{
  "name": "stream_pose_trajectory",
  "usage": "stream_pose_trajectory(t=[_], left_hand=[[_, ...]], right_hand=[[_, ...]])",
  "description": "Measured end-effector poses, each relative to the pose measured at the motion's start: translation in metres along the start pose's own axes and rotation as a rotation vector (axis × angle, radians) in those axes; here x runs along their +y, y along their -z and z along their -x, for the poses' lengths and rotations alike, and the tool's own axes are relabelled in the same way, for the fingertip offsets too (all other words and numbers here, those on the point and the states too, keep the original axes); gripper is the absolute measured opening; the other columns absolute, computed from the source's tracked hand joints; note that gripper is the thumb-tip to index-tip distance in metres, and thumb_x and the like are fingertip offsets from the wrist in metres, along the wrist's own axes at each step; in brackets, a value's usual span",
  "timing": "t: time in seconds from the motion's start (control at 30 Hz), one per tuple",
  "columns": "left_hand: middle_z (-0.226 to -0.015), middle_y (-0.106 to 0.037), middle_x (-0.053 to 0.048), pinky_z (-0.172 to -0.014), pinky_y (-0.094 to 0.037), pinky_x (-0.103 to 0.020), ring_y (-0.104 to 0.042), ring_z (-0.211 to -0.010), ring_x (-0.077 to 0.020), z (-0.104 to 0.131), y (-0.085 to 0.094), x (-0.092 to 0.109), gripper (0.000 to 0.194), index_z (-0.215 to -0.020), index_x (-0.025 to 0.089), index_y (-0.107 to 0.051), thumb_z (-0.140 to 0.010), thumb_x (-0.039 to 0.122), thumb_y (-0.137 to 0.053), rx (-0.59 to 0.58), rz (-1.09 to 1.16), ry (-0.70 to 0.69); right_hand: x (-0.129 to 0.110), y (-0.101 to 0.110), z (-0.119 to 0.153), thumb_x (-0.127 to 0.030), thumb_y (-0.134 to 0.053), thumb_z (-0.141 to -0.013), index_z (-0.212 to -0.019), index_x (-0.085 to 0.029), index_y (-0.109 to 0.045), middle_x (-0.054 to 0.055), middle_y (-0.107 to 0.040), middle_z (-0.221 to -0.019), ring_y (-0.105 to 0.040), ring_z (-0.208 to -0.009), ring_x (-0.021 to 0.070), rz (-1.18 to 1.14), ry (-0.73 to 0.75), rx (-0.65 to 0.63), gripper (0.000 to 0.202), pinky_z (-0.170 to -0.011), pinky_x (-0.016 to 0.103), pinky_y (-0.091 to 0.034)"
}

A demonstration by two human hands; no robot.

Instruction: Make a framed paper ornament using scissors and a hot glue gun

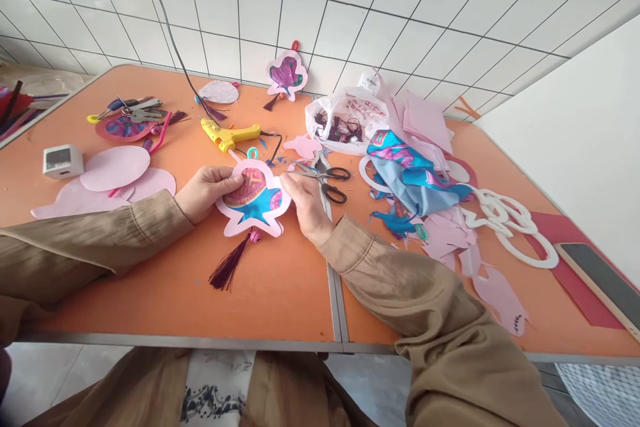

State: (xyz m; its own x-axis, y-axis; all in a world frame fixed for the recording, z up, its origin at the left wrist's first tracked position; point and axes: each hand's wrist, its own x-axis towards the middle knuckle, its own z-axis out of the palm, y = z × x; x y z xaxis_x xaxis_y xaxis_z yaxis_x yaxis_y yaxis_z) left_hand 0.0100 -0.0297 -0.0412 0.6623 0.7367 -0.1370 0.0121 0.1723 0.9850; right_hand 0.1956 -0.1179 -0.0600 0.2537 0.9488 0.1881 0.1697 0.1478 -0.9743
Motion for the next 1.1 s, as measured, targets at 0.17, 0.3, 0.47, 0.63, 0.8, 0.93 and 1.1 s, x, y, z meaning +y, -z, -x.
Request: stream_pose_trajectory(t=[0.17,0.3,0.47,0.63,0.8,0.93,1.1], left_hand=[[-0.064,-0.064,-0.001,-0.055,-0.04,-0.023,-0.054,-0.057,-0.0108,0.0,0.002,-0.002,0.049,-0.073,0.011,-0.067,-0.061,0.056,-0.081,0.011,0.059,0.011],[-0.064,-0.065,-0.001,-0.053,-0.04,-0.023,-0.054,-0.056,-0.0111,0.0,0.002,-0.002,0.05,-0.073,0.011,-0.067,-0.062,0.057,-0.08,0.014,0.079,0.021],[-0.065,-0.067,-0.003,-0.055,-0.042,-0.024,-0.057,-0.058,-0.013,0.0,0.002,-0.001,0.05,-0.073,0.011,-0.068,-0.06,0.058,-0.081,0.018,0.086,0.04],[-0.067,-0.068,-0.004,-0.058,-0.045,-0.025,-0.06,-0.061,-0.0146,0.002,0.003,-0.002,0.052,-0.075,0.011,-0.069,-0.062,0.06,-0.079,0.014,0.086,0.044],[-0.067,-0.068,-0.004,-0.057,-0.046,-0.026,-0.062,-0.064,-0.0179,0.003,0.004,-0.003,0.049,-0.078,0.012,-0.07,-0.067,0.059,-0.077,0.0,0.041,0.038],[-0.065,-0.066,-0.004,-0.056,-0.046,-0.026,-0.061,-0.062,-0.0171,0.006,0.003,0.0,0.049,-0.077,0.012,-0.069,-0.069,0.06,-0.075,0.003,0.013,0.053],[-0.062,-0.064,-0.003,-0.054,-0.045,-0.026,-0.058,-0.058,-0.0155,0.009,0.004,0.004,0.049,-0.073,0.013,-0.067,-0.072,0.062,-0.072,0.016,-0.035,0.078]], right_hand=[[-0.003,0.001,0.002,-0.054,-0.054,-0.087,-0.06,-0.022,-0.045,-0.001,-0.042,-0.062,-0.041,-0.06,0.0143,-0.001,0.02,-0.044,0.043,-0.059,0.03,-0.037],[-0.007,-0.003,0.003,-0.045,-0.06,-0.084,-0.062,-0.02,-0.049,-0.002,-0.044,-0.062,-0.039,-0.059,0.012,-0.012,-0.015,-0.044,0.035,-0.057,0.027,-0.033],[-0.012,-0.008,0.003,-0.039,-0.06,-0.083,-0.058,-0.02,-0.044,-0.004,-0.039,-0.057,-0.035,-0.056,0.0101,0.019,-0.042,-0.001,0.036,-0.053,0.026,-0.028],[-0.014,-0.007,0.004,-0.04,-0.059,-0.083,-0.058,-0.02,-0.043,-0.005,-0.038,-0.057,-0.034,-0.055,0.0097,0.026,-0.055,-0.021,0.036,-0.051,0.025,-0.027],[-0.016,-0.003,0.006,-0.041,-0.057,-0.086,-0.059,-0.019,-0.044,-0.004,-0.038,-0.058,-0.035,-0.056,0.0101,0.066,-0.064,-0.059,0.037,-0.052,0.026,-0.027],[-0.019,0.0,0.008,-0.04,-0.057,-0.084,-0.062,-0.019,-0.048,-0.003,-0.042,-0.061,-0.038,-0.059,0.0108,0.036,-0.071,-0.09,0.032,-0.054,0.026,-0.031],[-0.023,0.0,0.01,-0.037,-0.059,-0.081,-0.061,-0.021,-0.042,-0.004,-0.037,-0.06,-0.035,-0.056,0.0103,-0.004,-0.125,-0.112,0.031,-0.051,0.025,-0.029]])
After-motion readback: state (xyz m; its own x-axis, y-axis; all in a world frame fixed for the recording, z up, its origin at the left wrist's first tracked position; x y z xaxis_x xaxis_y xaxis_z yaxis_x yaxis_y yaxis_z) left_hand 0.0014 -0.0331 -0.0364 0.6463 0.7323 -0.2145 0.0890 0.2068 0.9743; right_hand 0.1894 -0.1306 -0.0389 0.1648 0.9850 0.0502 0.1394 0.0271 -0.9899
